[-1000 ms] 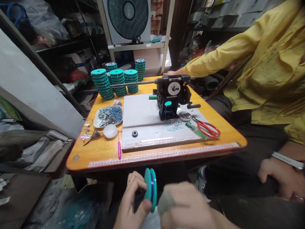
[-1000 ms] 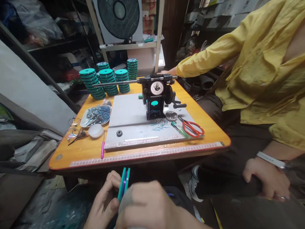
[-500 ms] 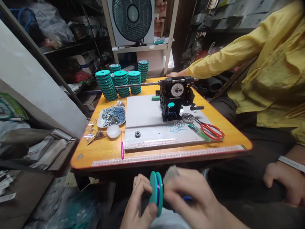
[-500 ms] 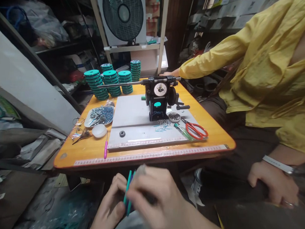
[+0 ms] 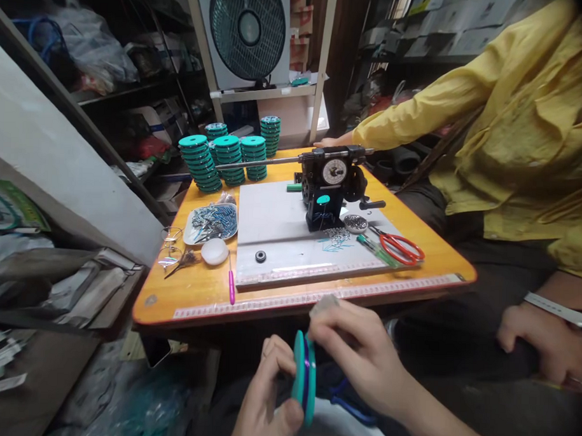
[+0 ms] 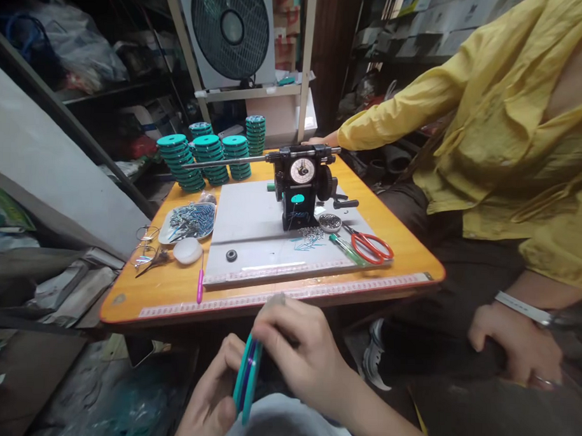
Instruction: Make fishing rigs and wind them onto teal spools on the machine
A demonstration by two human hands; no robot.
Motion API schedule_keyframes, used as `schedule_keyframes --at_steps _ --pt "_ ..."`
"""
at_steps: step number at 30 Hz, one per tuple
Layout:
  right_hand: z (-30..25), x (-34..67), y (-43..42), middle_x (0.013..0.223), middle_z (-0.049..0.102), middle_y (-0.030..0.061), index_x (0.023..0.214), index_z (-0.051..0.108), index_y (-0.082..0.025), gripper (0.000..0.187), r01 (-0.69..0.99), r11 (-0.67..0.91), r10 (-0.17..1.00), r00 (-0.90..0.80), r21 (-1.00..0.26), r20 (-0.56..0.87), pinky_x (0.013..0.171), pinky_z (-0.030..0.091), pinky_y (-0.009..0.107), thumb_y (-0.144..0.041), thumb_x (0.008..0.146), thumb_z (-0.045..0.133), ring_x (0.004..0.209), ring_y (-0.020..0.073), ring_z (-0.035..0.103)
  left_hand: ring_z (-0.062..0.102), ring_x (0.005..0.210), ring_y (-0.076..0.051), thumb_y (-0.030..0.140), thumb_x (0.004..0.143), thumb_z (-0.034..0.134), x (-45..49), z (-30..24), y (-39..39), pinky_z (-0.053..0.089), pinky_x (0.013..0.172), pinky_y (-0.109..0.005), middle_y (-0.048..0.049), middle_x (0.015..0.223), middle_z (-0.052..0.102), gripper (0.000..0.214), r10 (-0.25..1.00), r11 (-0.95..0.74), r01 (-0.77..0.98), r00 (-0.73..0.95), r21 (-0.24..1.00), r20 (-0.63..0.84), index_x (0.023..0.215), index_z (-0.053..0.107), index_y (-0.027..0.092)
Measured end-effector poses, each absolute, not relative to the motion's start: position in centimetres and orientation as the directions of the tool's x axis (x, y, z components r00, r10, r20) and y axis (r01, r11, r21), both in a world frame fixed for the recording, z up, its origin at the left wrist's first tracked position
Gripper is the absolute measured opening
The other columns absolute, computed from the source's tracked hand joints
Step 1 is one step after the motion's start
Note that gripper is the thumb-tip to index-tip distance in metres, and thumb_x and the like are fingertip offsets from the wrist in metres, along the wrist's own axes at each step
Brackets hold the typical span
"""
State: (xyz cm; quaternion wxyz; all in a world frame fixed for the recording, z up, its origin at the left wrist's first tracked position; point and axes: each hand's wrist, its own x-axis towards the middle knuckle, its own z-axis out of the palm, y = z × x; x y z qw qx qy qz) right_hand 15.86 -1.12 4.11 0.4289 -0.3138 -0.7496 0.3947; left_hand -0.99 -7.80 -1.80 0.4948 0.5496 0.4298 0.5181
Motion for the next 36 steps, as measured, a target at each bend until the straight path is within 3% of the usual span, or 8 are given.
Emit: schedule_keyframes --at_steps 4,7,10,17,23,27,30,36 --pt "-1.5 13.8 -2.0 0.067 0.054 0.0009 0.068 0.051 -0.017 0.039 0.225 0.261 0.877 -0.462 -0.939 0.133 0.059 0.041 0.023 -0.034 0.101 0.04 0.063 0.0117 0.051 0.045 0.085 -0.021 0.072 0.08 0.053 -1.1 -1.9 -8.0 0.038 0.08 -0.033 -0.004 0.089 0.044 0.051 0.982 -0.187 -0.184 -0.004 0.965 0.19 0.088 0.058 0.023" --pt "-2.0 13.7 -4.3 0.069 0.056 0.0024 0.07 0.055 -0.017 0.039 0.139 0.581 0.602 -0.737 -0.802 0.309 0.057 0.039 0.024 -0.034 0.101 0.039 0.063 0.0123 0.05 0.045 0.086 -0.021 0.063 0.084 0.056 -2.0 -1.6 -7.7 0.038 0.075 -0.031 -0.0042 0.09 0.045 0.041 0.981 -0.185 -0.046 -0.073 0.982 0.181 0.09 0.057 0.022" --pt "1.8 15.0 -4.1 0.063 0.053 0.0006 0.075 0.059 -0.018 0.034 -0.045 0.77 0.444 -0.678 -0.636 0.586 0.053 0.035 0.024 -0.032 0.101 0.041 0.058 0.0114 0.047 0.046 0.088 -0.023 0.057 0.086 0.057 -2.1 -1.4 -7.4 0.038 0.079 -0.033 -0.005 0.089 0.047 0.037 0.993 -0.115 0.073 0.002 0.991 0.115 0.087 0.056 0.021" --pt "-0.8 14.3 -2.0 0.068 0.055 0.0008 0.07 0.051 -0.017 0.036 0.295 0.321 0.888 -0.425 -0.9 0.178 0.059 0.04 0.023 -0.03 0.102 0.04 0.063 0.0112 0.051 0.046 0.082 -0.02 0.074 0.08 0.05 -0.7 -1.8 -8.3 0.037 0.076 -0.032 -0.0031 0.085 0.044 0.053 0.98 -0.188 -0.149 0.028 0.971 0.195 0.087 0.057 0.022" --pt "0.5 14.5 -4.4 0.061 0.052 0.0011 0.071 0.052 -0.019 0.037 -0.012 0.793 0.446 -0.669 -0.609 0.594 0.051 0.033 0.027 -0.034 0.101 0.037 0.057 0.0123 0.045 0.046 0.09 -0.023 0.052 0.087 0.059 -2.9 -1.7 -7.6 0.038 0.082 -0.035 -0.0054 0.092 0.049 0.03 0.978 -0.174 0.213 -0.075 0.962 0.194 0.09 0.058 0.022" --pt "3.0 15.4 -1.3 0.072 0.055 0.0015 0.078 0.054 -0.018 0.023 0.161 0.525 0.803 -0.42 -0.836 0.424 0.063 0.039 0.025 -0.023 0.098 0.045 0.067 0.012 0.051 0.048 0.084 -0.023 0.068 0.082 0.054 -1.8 -1.8 -8.0 0.04 0.08 -0.036 -0.0051 0.084 0.048 0.048 0.978 -0.166 0.021 0.132 0.986 0.161 0.085 0.058 0.02" --pt "-0.1 14.4 -1.2 0.068 0.053 0.0003 0.071 0.05 -0.017 0.035 0.227 0.248 0.887 -0.444 -0.942 0.127 0.06 0.04 0.023 -0.033 0.101 0.042 0.064 0.0113 0.05 0.047 0.082 -0.021 0.075 0.078 0.052 -0.8 -1.7 -8.3 0.04 0.078 -0.033 -0.004 0.086 0.046 0.055 0.984 -0.176 -0.122 0.004 0.977 0.178 0.084 0.058 0.021" --pt "1.3 14.7 -4.1 0.068 0.054 0.002 0.075 0.055 -0.017 0.036 0.02 0.704 0.472 -0.76 -0.71 0.447 0.054 0.036 0.025 -0.031 0.102 0.035 0.062 0.012 0.046 0.047 0.087 -0.022 0.058 0.084 0.059 -2.1 -1.1 -7.6 0.04 0.077 -0.032 -0.0047 0.088 0.048 0.037 0.994 -0.087 0.042 -0.06 0.995 0.089 0.088 0.058 0.021"
